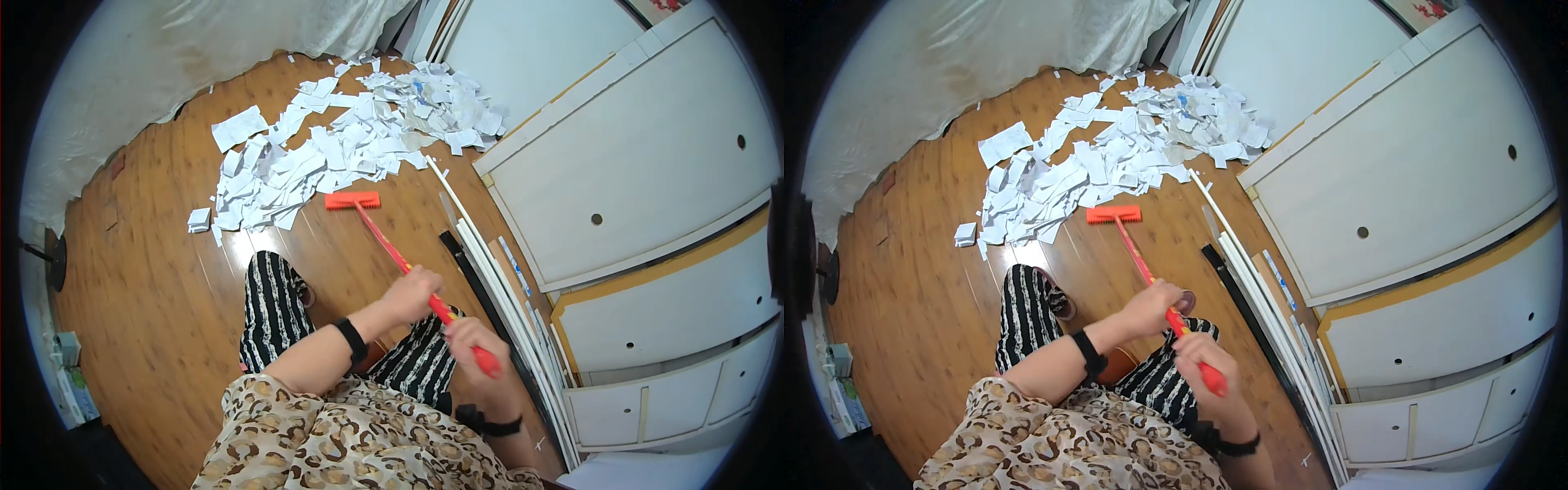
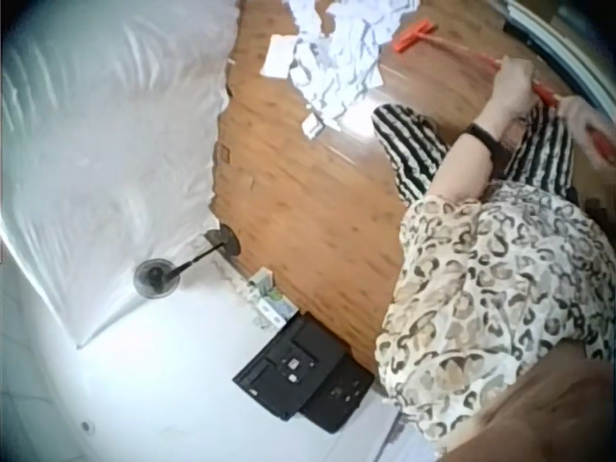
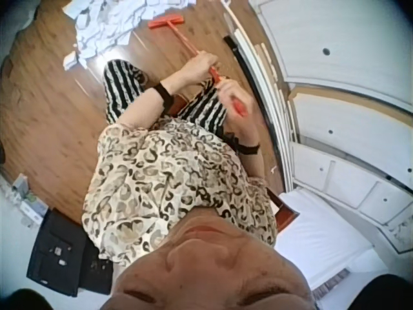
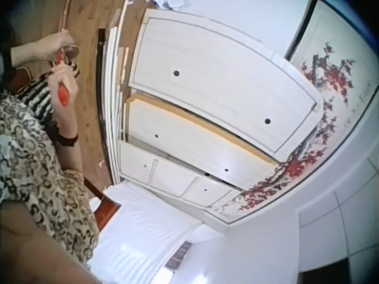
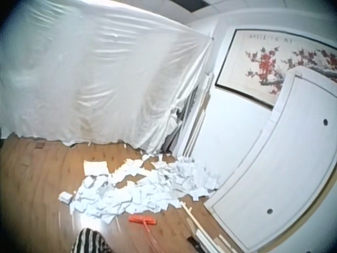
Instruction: Sweeping and gathering pieces of torn paper on a wooden floor using a broom.
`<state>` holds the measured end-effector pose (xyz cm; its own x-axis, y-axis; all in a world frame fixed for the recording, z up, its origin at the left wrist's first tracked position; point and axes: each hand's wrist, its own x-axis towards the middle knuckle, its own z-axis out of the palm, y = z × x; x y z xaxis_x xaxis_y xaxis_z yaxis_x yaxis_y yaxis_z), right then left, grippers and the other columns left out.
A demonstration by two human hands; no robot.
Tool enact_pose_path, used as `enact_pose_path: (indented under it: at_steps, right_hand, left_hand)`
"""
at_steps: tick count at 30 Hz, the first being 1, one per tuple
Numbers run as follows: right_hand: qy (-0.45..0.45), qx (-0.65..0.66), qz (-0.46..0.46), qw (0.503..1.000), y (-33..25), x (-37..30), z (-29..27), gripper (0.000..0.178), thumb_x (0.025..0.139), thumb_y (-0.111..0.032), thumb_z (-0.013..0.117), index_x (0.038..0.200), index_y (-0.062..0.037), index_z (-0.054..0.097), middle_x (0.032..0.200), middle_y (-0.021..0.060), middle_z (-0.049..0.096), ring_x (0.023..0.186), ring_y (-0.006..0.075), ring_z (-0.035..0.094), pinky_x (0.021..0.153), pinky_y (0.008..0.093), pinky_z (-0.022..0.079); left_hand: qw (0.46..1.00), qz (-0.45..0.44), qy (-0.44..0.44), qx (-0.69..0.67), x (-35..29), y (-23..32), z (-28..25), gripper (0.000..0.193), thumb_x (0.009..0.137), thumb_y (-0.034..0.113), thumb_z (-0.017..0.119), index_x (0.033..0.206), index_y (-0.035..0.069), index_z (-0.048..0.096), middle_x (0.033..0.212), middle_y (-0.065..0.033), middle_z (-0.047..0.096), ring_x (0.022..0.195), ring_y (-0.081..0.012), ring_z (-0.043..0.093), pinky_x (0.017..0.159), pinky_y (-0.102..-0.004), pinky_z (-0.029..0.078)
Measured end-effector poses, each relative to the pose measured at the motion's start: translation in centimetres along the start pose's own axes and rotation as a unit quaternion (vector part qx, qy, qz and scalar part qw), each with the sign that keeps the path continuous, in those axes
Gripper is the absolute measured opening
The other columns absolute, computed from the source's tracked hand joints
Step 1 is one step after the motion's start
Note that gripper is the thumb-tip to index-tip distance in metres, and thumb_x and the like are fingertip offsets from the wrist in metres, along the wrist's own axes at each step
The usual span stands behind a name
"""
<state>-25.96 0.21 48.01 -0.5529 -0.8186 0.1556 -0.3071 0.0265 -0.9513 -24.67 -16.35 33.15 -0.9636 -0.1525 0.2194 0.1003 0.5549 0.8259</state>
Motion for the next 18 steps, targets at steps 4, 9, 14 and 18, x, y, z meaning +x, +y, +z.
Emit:
enact_pose_path:
  at_steps: [4,9,14,18]
  right_hand:
    - [-0.027,-0.047,-0.043,0.998,2.6,0.1,3.1,0.015,0.083,0.010,0.065,0.077,-0.0004,0.055,0.084,0.0090,0.061,0.093,0.0236,0.062,0.087,0.0363,0.047]
    - [0.110,0.024,0.009,0.994,-4.7,1.5,0.4,0.013,0.083,0.007,0.060,0.072,0.0024,0.056,0.082,0.0137,0.063,0.082,0.0245,0.062,0.078,0.0338,0.050]
    - [0.048,0.004,0.008,0.999,-6.5,0.7,0.6,0.020,0.093,-0.007,0.056,0.074,-0.0012,0.051,0.077,0.0120,0.055,0.079,0.0215,0.057,0.063,0.0295,0.051]
    - [0.024,-0.035,-0.009,0.999,-5.4,0.6,3.1,0.019,0.094,-0.008,0.056,0.077,-0.0003,0.052,0.083,0.0131,0.056,0.087,0.0240,0.058,0.068,0.0332,0.055]
  left_hand:
    - [0.994,-0.022,-0.086,0.060,-0.8,-4.1,-1.3,0.016,0.084,0.022,0.066,0.086,0.007,0.062,0.087,-0.0139,0.063,0.089,-0.0372,0.060,0.079,-0.0475,0.050]
    - [0.997,0.041,-0.050,-0.034,1.4,3.6,-3.6,0.020,0.084,0.019,0.067,0.082,0.000,0.061,0.085,-0.0215,0.064,0.086,-0.0427,0.062,0.076,-0.0491,0.049]
    - [0.992,-0.047,-0.084,-0.078,-0.1,3.9,-2.9,0.026,0.091,0.024,0.063,0.083,0.001,0.059,0.084,-0.0226,0.064,0.087,-0.0430,0.061,0.076,-0.0496,0.049]
    - [0.997,-0.037,0.014,-0.065,-1.1,1.1,-3.0,0.027,0.094,0.028,0.061,0.085,0.003,0.059,0.084,-0.0208,0.063,0.090,-0.0402,0.060,0.079,-0.0497,0.049]
